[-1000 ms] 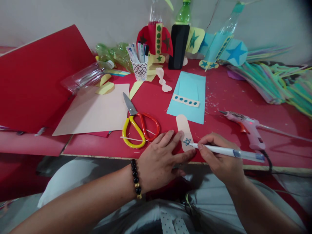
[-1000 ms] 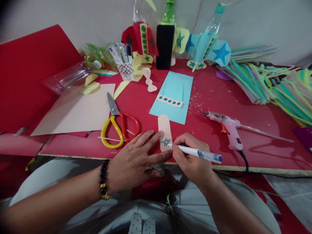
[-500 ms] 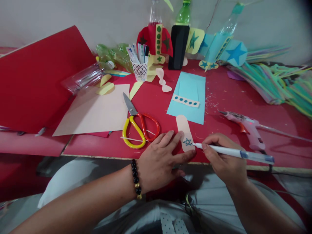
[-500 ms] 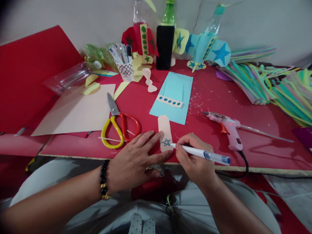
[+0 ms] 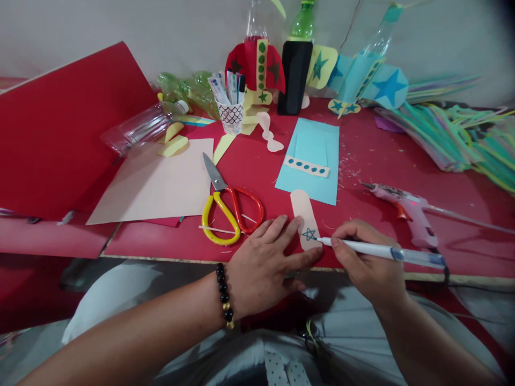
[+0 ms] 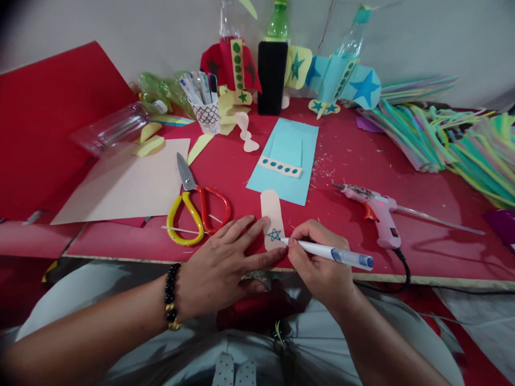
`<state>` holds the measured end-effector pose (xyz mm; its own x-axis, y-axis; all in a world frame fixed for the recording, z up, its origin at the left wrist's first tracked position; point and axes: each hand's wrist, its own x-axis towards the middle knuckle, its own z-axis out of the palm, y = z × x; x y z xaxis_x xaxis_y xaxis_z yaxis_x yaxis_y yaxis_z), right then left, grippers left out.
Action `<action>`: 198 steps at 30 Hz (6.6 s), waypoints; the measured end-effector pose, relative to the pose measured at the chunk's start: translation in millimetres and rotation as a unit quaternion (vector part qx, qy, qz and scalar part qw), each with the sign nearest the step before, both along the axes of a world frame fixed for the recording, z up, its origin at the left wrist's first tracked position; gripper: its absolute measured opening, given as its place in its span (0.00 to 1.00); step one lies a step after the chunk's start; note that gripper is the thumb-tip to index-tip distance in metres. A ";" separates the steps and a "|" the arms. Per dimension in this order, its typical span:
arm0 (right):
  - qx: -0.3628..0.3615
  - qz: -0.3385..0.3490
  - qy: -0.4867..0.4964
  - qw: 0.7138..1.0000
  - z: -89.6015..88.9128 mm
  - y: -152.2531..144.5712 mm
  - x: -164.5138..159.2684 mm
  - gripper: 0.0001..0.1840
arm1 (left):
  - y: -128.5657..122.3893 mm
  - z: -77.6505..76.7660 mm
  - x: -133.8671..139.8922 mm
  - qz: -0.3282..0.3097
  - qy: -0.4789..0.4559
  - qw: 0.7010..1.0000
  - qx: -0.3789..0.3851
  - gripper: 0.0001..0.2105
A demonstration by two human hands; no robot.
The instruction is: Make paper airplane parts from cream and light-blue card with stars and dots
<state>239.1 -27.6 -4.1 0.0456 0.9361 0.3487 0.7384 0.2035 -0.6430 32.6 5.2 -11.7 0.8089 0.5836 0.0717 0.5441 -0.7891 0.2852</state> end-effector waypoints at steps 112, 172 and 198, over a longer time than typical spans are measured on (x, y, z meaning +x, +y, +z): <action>-0.017 0.054 0.002 0.998 1.0 1.2 0.1 0.02 | 0.2 1.9 -0.7 -0.002 0.010 1.000 0.005 0.31; -0.019 -0.021 0.006 1.000 0.8 1.8 1.5 0.03 | 0.6 3.9 0.0 -0.004 0.007 1.000 0.001 0.31; -0.023 0.004 -0.014 1.000 1.9 1.9 0.6 0.03 | 0.4 4.0 -0.2 -0.005 0.008 1.000 0.008 0.31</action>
<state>239.7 -25.7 -2.2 0.0279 0.9518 0.3054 0.7551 0.1801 -0.6304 32.3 5.6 -7.7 0.8156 0.5745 0.0688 0.5406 -0.7990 0.2634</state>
